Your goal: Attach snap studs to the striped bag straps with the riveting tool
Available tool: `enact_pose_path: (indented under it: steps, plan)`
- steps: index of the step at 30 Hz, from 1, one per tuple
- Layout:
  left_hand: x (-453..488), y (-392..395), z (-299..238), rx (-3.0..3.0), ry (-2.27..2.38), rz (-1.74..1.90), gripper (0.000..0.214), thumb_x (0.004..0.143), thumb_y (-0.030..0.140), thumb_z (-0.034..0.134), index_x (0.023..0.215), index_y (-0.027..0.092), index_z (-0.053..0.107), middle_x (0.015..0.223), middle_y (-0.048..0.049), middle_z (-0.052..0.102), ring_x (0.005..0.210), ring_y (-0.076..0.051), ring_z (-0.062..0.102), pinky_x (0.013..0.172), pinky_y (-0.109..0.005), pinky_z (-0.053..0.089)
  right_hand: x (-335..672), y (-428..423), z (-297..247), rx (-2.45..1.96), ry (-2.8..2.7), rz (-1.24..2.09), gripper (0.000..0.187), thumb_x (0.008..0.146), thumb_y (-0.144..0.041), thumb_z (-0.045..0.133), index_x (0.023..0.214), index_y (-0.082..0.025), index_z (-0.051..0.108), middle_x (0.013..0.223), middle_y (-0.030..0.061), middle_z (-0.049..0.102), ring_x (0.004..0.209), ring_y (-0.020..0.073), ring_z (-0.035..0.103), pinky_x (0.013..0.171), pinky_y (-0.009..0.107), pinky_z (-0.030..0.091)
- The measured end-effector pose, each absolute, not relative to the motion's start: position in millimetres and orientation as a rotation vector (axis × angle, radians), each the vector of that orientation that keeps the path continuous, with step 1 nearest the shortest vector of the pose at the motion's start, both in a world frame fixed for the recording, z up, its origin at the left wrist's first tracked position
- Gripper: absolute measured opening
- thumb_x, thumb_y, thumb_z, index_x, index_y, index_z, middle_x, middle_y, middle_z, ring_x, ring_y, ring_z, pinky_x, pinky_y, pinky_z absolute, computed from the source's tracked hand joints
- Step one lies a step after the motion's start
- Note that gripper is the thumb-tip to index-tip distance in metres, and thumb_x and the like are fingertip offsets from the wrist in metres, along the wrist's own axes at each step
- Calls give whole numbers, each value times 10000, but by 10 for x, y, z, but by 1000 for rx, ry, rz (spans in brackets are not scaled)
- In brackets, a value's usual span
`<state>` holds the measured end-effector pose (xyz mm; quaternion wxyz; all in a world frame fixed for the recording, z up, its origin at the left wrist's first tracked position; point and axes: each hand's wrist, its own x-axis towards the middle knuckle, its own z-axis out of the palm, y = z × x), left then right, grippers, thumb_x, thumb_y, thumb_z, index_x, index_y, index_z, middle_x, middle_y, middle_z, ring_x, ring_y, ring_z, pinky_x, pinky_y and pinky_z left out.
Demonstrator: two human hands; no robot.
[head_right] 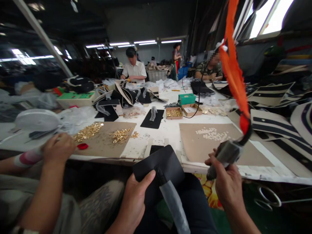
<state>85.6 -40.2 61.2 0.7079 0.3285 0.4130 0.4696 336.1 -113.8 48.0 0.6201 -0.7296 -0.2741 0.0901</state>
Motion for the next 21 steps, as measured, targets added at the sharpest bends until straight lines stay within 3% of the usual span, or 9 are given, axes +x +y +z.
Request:
enact_pose_path:
  steps: [3,7,11,21]
  plan:
    - [936,-416,578,758,919,1014,513,717,369,896,1138,108,763,1132,-165,783,1056,-325,744,972,-415,575,3005,-1075,1067,-1103,-601,440,323,863,-351,654,1168,-265,592,1016,22,602,750,175,632,727,368,550]
    - [1000,-458,604,791,916,984,510,735,360,887,1161,116,748,1147,-156,780,1077,-322,735,986,-413,561,2538,-916,1533,-851,-733,535,99,894,-287,658,933,-238,581,760,-33,514,513,95,474,521,280,451]
    - [992,-490,664,797,894,980,500,747,347,877,1170,116,746,1122,-153,786,1045,-315,739,953,-395,568,2292,-798,1464,-831,-875,595,252,916,-332,691,784,-228,504,675,-53,496,467,91,461,479,281,432]
    - [977,-519,647,799,850,961,425,752,368,870,1087,128,766,1038,-118,797,977,-289,736,908,-366,574,2197,-764,1136,-963,-1083,462,194,949,-247,641,804,-233,513,711,-33,532,621,134,559,581,298,476]
